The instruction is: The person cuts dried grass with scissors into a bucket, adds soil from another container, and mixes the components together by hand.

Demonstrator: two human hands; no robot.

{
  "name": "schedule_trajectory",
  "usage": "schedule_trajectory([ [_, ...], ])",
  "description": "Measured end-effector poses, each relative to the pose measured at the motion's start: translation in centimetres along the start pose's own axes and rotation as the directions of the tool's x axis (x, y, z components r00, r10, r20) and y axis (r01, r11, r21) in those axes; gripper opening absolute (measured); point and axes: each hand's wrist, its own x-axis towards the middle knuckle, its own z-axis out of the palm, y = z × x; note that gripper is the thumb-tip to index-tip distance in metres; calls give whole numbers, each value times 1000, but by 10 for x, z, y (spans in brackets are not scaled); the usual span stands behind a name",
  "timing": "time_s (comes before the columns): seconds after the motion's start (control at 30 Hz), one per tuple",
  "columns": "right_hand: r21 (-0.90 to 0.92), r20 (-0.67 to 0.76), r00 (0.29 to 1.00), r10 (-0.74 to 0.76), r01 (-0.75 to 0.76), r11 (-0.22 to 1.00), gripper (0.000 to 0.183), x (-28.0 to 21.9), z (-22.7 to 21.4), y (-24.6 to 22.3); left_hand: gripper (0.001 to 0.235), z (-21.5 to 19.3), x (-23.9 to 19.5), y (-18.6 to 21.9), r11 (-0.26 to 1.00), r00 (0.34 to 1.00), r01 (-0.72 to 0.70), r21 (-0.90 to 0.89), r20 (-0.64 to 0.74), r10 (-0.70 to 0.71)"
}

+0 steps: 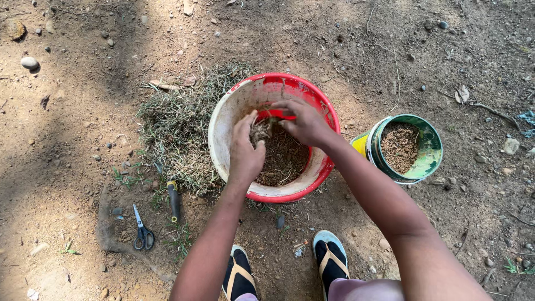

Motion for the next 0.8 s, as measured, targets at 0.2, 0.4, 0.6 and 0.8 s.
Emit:
schedule_trajectory([
  [0.2, 115, 2, 995, 104, -104, 988, 30, 4, 7, -7, 48, -10, 9, -29, 974, 977, 117, 192, -200, -78],
  [0.4, -251, 146, 983, 107, -67, 966, 35, -9, 31, 26, 72, -32, 5, -61, 901, 941, 305, 308, -243, -235],
  [0.6, -516, 574, 736, 359, -16, 856, 66, -18, 72, 100, 65, -1, -34, -64, 978, 980, 130, 161, -171, -102],
  [0.8, -486, 279, 943, 183, -25, 873, 66, 10, 94, 132, 61, 9, -65, -47, 954, 975, -197, 227, -58, 215],
])
